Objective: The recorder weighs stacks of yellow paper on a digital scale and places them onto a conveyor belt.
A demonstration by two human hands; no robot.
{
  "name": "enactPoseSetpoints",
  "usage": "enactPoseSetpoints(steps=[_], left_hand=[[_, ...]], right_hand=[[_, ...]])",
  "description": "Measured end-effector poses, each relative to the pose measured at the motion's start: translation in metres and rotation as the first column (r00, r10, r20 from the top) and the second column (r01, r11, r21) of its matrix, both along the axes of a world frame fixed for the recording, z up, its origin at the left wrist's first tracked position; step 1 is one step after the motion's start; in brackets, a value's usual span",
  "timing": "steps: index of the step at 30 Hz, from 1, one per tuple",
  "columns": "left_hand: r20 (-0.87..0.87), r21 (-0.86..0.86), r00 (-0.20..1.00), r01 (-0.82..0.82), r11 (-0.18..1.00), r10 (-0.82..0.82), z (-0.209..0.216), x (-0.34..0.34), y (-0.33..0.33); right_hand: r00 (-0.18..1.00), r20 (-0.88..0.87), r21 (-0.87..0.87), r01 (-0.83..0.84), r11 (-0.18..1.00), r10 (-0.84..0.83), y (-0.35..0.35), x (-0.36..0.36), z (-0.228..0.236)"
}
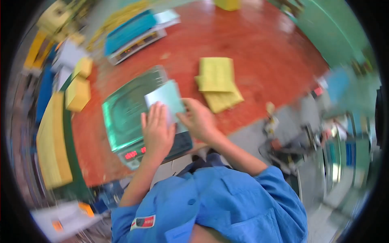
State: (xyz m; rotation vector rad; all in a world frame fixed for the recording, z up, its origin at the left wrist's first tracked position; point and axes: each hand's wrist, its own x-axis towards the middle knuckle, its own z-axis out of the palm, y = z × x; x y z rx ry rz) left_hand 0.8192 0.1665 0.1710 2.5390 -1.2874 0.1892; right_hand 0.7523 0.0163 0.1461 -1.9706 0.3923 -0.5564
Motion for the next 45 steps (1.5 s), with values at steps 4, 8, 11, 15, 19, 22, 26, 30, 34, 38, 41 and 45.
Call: enactPoseSetpoints(steps=[4,8,11,15,19,22,26,30,34,38,41,45], left_hand=[[-0.028,-0.025,0.973,0.227,0.974,-0.227,0.012,-0.017,-0.006],[-0.039,-0.362,0.9,0.391,0.846,-0.433,0.012,-0.048,-0.038],[-0.098,-0.403,0.857,0.431,0.808,-0.506,0.002,-0.062,-0.048],[-0.131,-0.283,0.818,0.511,0.812,-0.561,-0.031,-0.08,-0.083],[-0.146,-0.014,0.821,0.556,0.831,-0.551,-0.058,-0.09,-0.103],[-0.118,0.129,0.911,0.409,0.903,-0.396,-0.061,-0.087,-0.084],[-0.13,0.242,0.926,0.376,0.894,-0.354,-0.061,-0.089,-0.078],[-0.153,0.073,0.853,0.513,0.855,-0.499,-0.062,-0.083,-0.136],[-0.234,0.17,0.947,0.261,0.95,-0.219,-0.037,-0.105,-0.106],[0.043,-0.043,0.991,0.129,0.991,-0.127,0.02,-0.088,-0.074],[0.136,-0.311,0.913,-0.33,0.891,0.386,0.071,-0.045,0.002],[-0.458,-0.543,0.613,-0.766,0.343,0.644,0.071,0.039,0.169]], right_hand=[[0.968,0.208,0.402,0.047,0.914,-0.141,0.009,-0.038,0.001],[0.875,0.196,0.212,0.403,0.89,-0.443,-0.037,-0.114,0.011],[0.801,0.327,-0.217,0.58,0.785,-0.501,-0.08,-0.147,0.039],[0.871,0.175,-0.673,0.446,0.591,-0.459,-0.138,-0.163,0.031],[0.888,0.033,-0.501,0.411,0.761,-0.458,-0.187,-0.195,-0.02],[0.641,0.193,0.162,0.726,0.669,-0.743,-0.224,-0.236,-0.05],[0.534,-0.279,0.579,0.756,0.304,-0.798,-0.302,-0.315,-0.214],[0.547,-0.418,0.537,0.793,0.288,-0.725,-0.427,-0.436,-0.36],[0.839,-0.274,0.71,0.506,0.489,-0.47,-0.438,-0.237,-0.327],[0.962,-0.241,0.769,0.271,0.579,-0.13,-0.423,-0.189,-0.229],[0.966,-0.232,0.782,0.116,0.612,0.113,-0.399,-0.169,-0.158],[0.879,-0.235,0.793,-0.074,0.605,0.415,-0.329,-0.142,-0.08]])
